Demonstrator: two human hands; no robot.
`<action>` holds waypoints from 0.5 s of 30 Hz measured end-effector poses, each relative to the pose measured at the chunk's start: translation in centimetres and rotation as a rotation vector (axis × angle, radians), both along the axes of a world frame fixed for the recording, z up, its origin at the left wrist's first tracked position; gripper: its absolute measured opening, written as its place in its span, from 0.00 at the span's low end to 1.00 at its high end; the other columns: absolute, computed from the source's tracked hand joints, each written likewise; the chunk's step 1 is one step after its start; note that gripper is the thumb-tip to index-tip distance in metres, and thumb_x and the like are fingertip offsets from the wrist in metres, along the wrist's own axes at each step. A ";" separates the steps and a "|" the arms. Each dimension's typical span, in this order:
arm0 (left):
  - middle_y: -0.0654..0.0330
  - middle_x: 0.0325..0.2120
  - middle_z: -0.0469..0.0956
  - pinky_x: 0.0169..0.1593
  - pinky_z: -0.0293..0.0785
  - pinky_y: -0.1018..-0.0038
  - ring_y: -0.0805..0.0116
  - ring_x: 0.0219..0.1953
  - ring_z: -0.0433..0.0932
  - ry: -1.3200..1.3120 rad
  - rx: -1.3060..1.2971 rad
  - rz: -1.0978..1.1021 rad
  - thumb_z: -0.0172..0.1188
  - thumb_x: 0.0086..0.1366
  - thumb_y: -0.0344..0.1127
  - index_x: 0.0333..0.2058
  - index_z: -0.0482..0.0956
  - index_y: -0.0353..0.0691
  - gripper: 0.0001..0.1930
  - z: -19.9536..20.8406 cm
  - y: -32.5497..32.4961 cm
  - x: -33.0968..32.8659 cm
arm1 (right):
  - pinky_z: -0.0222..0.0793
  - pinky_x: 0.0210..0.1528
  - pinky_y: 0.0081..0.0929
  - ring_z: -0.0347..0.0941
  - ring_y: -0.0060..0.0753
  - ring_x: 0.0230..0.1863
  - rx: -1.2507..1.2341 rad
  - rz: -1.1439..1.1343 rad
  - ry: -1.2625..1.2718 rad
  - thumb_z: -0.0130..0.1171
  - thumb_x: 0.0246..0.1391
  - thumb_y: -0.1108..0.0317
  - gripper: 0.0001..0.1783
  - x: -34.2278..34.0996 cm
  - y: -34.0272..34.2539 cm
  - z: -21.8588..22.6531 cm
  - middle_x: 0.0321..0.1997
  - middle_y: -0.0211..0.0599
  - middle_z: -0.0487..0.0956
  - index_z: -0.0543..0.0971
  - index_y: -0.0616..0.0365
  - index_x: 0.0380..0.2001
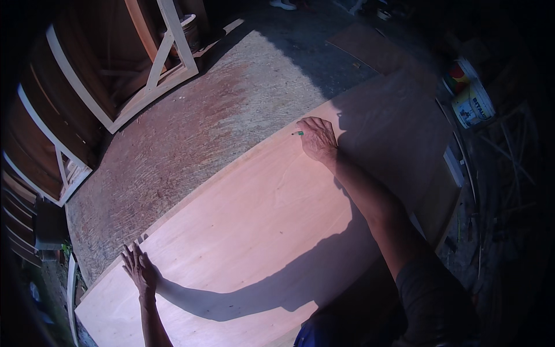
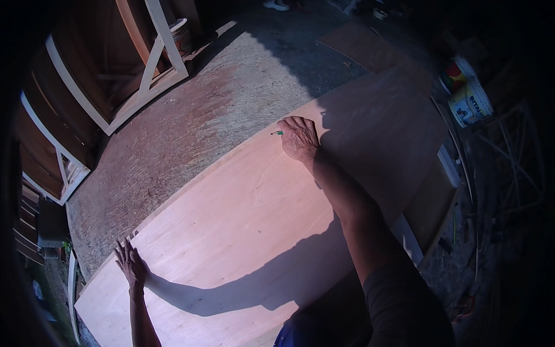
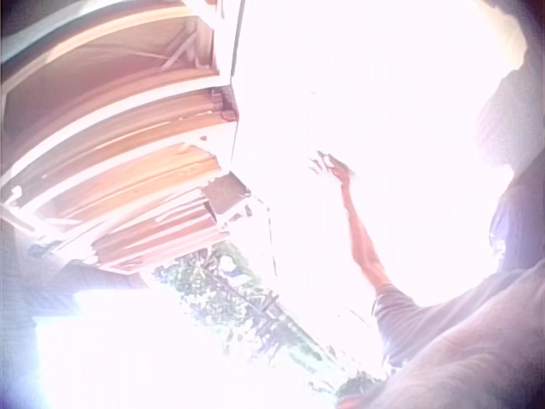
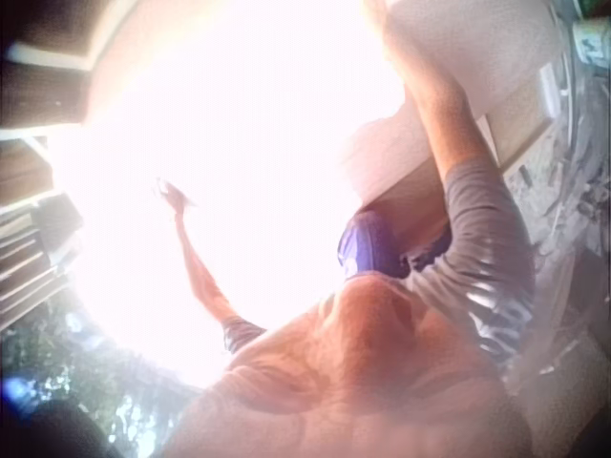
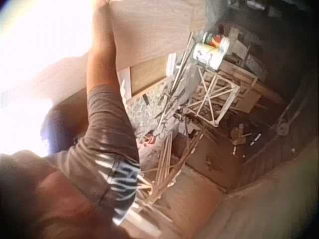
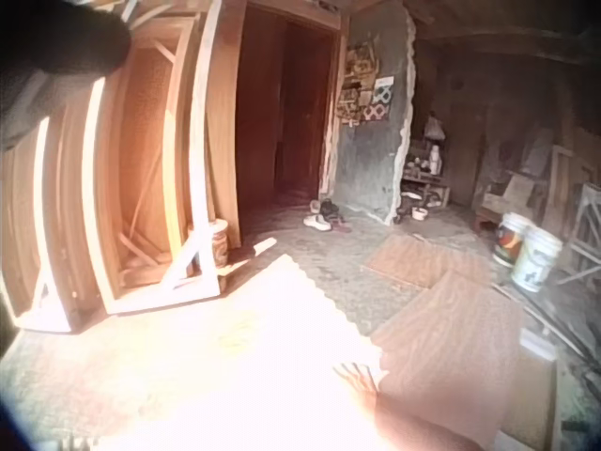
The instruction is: The person hammers nails into a wooden frame using a hammer, then places a large plywood sheet on top and marks it with a pencil. They continue to hammer nails along the frame edges to secure the plywood.
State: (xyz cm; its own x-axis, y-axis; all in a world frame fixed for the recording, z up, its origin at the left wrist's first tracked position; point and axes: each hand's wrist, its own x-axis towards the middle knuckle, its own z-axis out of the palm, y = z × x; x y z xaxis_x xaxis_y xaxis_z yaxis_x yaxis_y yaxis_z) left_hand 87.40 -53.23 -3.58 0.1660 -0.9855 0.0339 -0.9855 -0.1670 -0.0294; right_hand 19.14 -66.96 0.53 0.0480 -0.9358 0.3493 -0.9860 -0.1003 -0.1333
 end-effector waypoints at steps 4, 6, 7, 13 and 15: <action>0.52 0.76 0.46 0.72 0.30 0.35 0.37 0.76 0.37 0.316 0.278 -0.490 0.46 0.74 0.56 0.73 0.55 0.56 0.33 5.5 -3.9 -26.9 | 0.58 0.62 0.41 0.68 0.38 0.62 0.030 -0.038 0.016 0.55 0.55 0.72 0.18 -1.4 1.0 -0.2 0.54 0.31 0.78 0.77 0.50 0.50; 0.48 0.75 0.46 0.69 0.30 0.28 0.28 0.74 0.34 0.423 0.215 -0.522 0.57 0.67 0.61 0.73 0.55 0.51 0.42 4.6 -6.4 -35.3 | 0.57 0.63 0.42 0.67 0.37 0.63 0.057 -0.042 0.002 0.55 0.55 0.71 0.19 -1.6 1.0 -0.4 0.56 0.31 0.77 0.77 0.50 0.51; 0.49 0.75 0.47 0.68 0.31 0.26 0.28 0.74 0.34 0.434 0.172 -0.542 0.60 0.63 0.63 0.73 0.53 0.50 0.46 4.5 -7.5 -38.1 | 0.57 0.63 0.42 0.67 0.37 0.63 0.059 -0.035 -0.016 0.55 0.55 0.71 0.19 -0.8 0.6 -0.3 0.56 0.31 0.77 0.77 0.50 0.51; 0.51 0.75 0.41 0.65 0.34 0.20 0.20 0.72 0.31 0.313 0.446 -0.472 0.69 0.55 0.62 0.72 0.53 0.63 0.50 9.4 -9.0 -49.9 | 0.56 0.63 0.43 0.67 0.35 0.63 0.115 -0.041 0.031 0.56 0.55 0.68 0.19 -0.6 0.7 0.5 0.56 0.31 0.76 0.77 0.50 0.52; 0.51 0.76 0.39 0.64 0.35 0.19 0.18 0.71 0.29 0.309 0.505 -0.476 0.74 0.50 0.59 0.72 0.54 0.67 0.53 10.4 -9.4 -50.3 | 0.56 0.63 0.43 0.66 0.35 0.63 0.140 -0.054 0.018 0.57 0.54 0.67 0.19 -0.8 0.9 0.7 0.57 0.32 0.76 0.77 0.50 0.51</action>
State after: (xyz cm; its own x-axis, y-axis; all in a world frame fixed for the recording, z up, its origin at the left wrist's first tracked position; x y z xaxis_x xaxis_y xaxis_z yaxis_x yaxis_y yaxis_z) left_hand 37.06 -62.62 6.82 -0.3520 -0.8368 -0.4194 -0.9238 0.2384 0.2997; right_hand 18.36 -66.06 1.19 0.0012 -0.9766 0.2151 -0.9919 -0.0286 -0.1241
